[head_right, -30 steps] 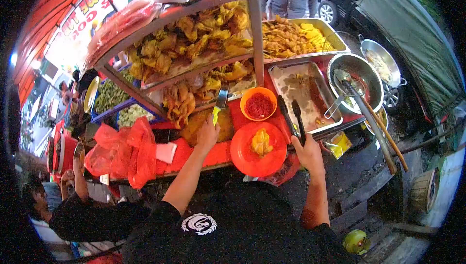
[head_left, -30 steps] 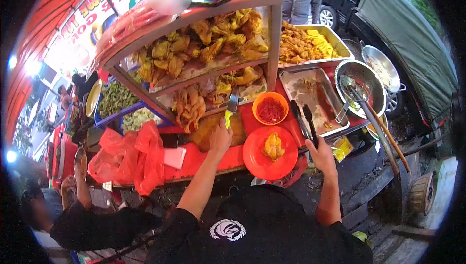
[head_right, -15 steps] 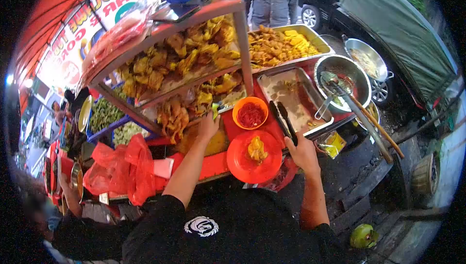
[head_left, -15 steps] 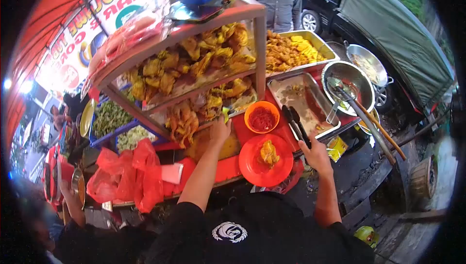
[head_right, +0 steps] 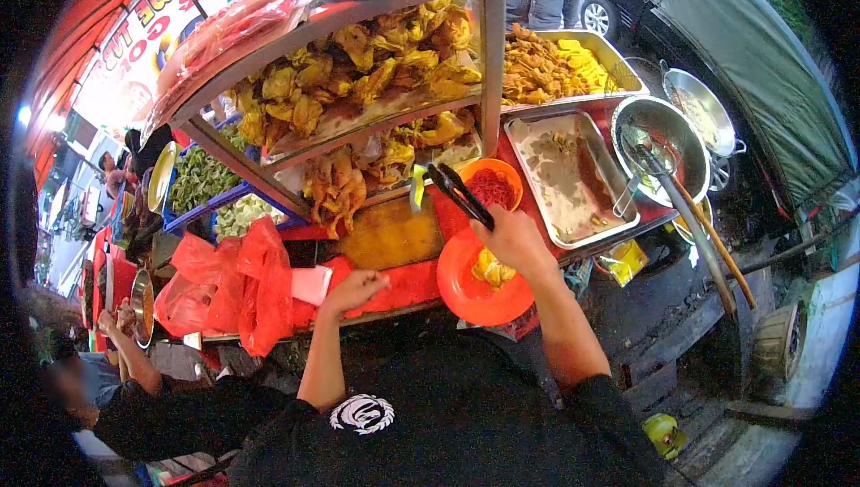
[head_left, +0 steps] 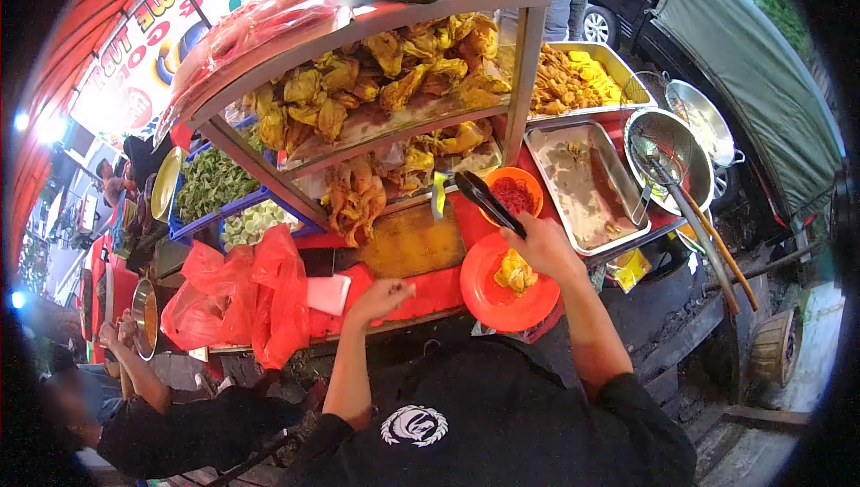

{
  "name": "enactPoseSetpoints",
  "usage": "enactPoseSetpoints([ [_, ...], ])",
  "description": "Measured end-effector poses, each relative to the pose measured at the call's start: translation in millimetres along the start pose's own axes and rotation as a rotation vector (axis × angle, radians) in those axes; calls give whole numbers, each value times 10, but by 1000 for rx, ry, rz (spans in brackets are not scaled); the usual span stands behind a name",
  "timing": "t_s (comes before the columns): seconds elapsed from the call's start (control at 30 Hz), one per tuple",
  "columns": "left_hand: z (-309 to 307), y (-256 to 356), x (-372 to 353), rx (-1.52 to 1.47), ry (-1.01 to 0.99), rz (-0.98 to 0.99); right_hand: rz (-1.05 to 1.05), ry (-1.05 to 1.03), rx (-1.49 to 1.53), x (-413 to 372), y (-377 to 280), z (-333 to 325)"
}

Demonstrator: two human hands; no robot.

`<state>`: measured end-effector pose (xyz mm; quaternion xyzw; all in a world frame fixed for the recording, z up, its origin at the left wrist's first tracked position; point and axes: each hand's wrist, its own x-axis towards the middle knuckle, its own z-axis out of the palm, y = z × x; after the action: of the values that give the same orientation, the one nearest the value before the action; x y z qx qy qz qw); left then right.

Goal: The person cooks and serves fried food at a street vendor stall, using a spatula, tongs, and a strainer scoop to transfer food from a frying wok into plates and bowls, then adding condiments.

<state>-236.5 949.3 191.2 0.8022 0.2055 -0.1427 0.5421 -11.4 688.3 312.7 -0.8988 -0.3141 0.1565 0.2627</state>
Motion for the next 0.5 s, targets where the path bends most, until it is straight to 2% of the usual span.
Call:
enactPoseSetpoints([
  [0.07,10,-114,-288,0,-148,-150,-121,41,-73,494,53,311],
  [0.17,14,-462,-563,-41,-219,-249,-72,72,-168,1055,-109,559],
  [0.27,34,-709,-874,42,-131,-294,-142,56,-248,1348,-208,708],
  [0.33,72,-910,-1051,-23,-105,-346,-154,-45,-253,1431,-303,724],
  [0.37,106,-1015,-1142,-88,-87,-400,-44,11,-129,1582,-162,935],
  [0.5,296,-1400,-1478,-222,-79,-441,6,-39,-139,1629,-264,966],
])
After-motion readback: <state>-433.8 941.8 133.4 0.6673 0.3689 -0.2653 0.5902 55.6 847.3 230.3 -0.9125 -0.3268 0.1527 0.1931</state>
